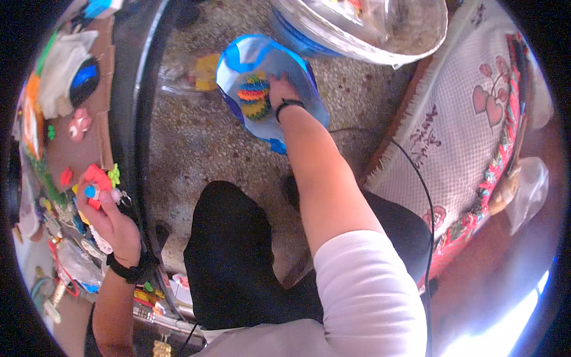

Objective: The person assembles colorful plastic toy blocks on a cluttered table, connecting red and blue pieces by hand and placing them next to a collection of markers.

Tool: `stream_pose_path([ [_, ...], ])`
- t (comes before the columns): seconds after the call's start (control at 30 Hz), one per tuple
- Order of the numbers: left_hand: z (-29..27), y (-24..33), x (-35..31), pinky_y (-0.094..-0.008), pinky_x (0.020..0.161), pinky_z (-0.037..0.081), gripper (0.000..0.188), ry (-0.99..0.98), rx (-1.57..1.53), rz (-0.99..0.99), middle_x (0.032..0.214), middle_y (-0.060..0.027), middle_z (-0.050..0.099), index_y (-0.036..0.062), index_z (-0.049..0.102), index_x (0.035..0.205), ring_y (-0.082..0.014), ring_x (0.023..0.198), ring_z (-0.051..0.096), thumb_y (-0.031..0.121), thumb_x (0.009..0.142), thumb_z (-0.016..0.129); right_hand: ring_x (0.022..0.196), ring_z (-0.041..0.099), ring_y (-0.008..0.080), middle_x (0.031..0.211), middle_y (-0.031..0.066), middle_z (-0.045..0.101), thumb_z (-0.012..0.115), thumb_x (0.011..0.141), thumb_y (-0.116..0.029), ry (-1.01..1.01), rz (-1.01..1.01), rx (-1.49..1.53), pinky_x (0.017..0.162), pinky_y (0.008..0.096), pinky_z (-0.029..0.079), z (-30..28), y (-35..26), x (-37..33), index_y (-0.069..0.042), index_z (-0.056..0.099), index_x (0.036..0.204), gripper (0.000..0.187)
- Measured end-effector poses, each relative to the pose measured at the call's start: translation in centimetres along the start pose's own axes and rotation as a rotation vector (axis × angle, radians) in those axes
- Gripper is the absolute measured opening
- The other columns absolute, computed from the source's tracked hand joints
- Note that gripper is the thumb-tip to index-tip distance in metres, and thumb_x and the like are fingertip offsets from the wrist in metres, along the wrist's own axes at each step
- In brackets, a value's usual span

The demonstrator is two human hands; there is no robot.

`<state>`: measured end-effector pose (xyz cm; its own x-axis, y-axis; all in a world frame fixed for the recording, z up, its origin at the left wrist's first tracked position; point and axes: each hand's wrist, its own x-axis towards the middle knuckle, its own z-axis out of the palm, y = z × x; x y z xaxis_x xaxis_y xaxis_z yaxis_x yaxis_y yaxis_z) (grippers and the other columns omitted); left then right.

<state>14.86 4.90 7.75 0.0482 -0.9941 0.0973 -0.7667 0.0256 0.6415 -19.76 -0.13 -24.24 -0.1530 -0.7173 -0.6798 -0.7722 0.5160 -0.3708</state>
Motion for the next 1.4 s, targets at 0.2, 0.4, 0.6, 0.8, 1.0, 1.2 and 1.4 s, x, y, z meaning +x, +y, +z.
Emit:
stream_pose_path([
  [0.2, 0.2, 0.3, 0.4, -0.0412, 0.108, 0.04, 0.031, 0.071, -0.026, 0.101, 0.134, -0.0176, 0.055, -0.0027, 0.049, 0.132, -0.029, 0.12, 0.055, 0.013, 0.106, 0.054, 0.134, 0.055, 0.0441, 0.148, 0.0257, 0.052, 0.04, 0.104, -0.018, 0.023, -0.249, -0.229, 0.112, 0.0553, 0.045, -1.5, 0.3, -0.7, -0.011, 0.062, 0.136, 0.039],
  [0.4, 0.0, 0.6, 1.6, -0.0467, 0.095, 0.044, 0.03, 0.147, 0.068, 0.272, 0.126, -0.0196, 0.06, 0.0009, 0.054, 0.125, -0.0386, 0.112, 0.06, 0.01, 0.098, 0.063, 0.113, 0.07, 0.0408, 0.122, 0.0249, 0.07, 0.055, 0.098, -0.012, 0.013, -0.168, -0.628, 0.095, 0.0494, 0.059, -5.2, -2.2, -2.0, -0.002, 0.074, 0.115, 0.028],
  [0.6, -0.4, 1.6, 1.0, -0.0457, 0.091, 0.04, 0.031, 0.161, 0.062, 0.214, 0.128, -0.0161, 0.059, 0.0044, 0.054, 0.128, -0.0358, 0.114, 0.059, 0.012, 0.099, 0.062, 0.097, 0.074, 0.0409, 0.101, 0.0262, 0.075, 0.064, 0.087, -0.01, 0.108, -0.449, -0.824, 0.086, 0.0485, 0.061, -13.4, -8.6, -8.0, -0.002, 0.078, 0.095, 0.018],
  [0.8, -0.3, 1.4, 0.6, -0.0456, 0.089, 0.041, 0.03, 0.224, 0.009, 0.245, 0.127, -0.0149, 0.057, 0.0056, 0.054, 0.127, -0.0366, 0.11, 0.059, 0.011, 0.099, 0.063, 0.097, 0.073, 0.04, 0.103, 0.0234, 0.074, 0.08, 0.063, -0.011, 0.027, -0.613, -0.736, 0.085, 0.0471, 0.06, -23.0, -17.2, -20.1, -0.005, 0.078, 0.105, 0.043],
  [1.0, -0.2, 1.2, 0.5, -0.0487, 0.091, 0.045, 0.032, 0.324, -0.095, 0.27, 0.13, -0.0184, 0.054, 0.0047, 0.053, 0.128, -0.0414, 0.111, 0.059, 0.011, 0.099, 0.064, 0.103, 0.071, 0.038, 0.107, 0.0216, 0.074, 0.082, 0.07, -0.008, 0.132, -1.044, -0.338, 0.09, 0.0421, 0.057, -23.9, -27.3, -30.6, -0.005, 0.073, 0.122, 0.053],
  [1.2, -2.1, 1.9, -0.4, -0.0434, 0.1, 0.049, 0.03, 0.448, -0.337, 0.286, 0.131, -0.0224, 0.051, 0.001, 0.05, 0.126, -0.0439, 0.12, 0.057, 0.002, 0.099, 0.061, 0.104, 0.07, 0.0394, 0.109, 0.0225, 0.072, 0.074, 0.073, -0.002, 0.282, -1.214, -0.289, 0.092, 0.0444, 0.056, -18.0, -32.6, -28.7, -0.004, 0.073, 0.12, 0.047],
  [1.4, -3.9, 2.5, -1.6, -0.0366, 0.1, 0.049, 0.031, 0.487, -0.57, 0.079, 0.123, -0.0142, 0.06, 0.0024, 0.051, 0.131, -0.0259, 0.113, 0.062, 0.003, 0.102, 0.059, 0.115, 0.067, 0.0378, 0.119, 0.0218, 0.068, 0.07, 0.077, -0.003, 0.323, -1.194, -0.244, 0.093, 0.0484, 0.057, -13.8, -32.2, -26.4, -0.007, 0.069, 0.124, 0.048],
])
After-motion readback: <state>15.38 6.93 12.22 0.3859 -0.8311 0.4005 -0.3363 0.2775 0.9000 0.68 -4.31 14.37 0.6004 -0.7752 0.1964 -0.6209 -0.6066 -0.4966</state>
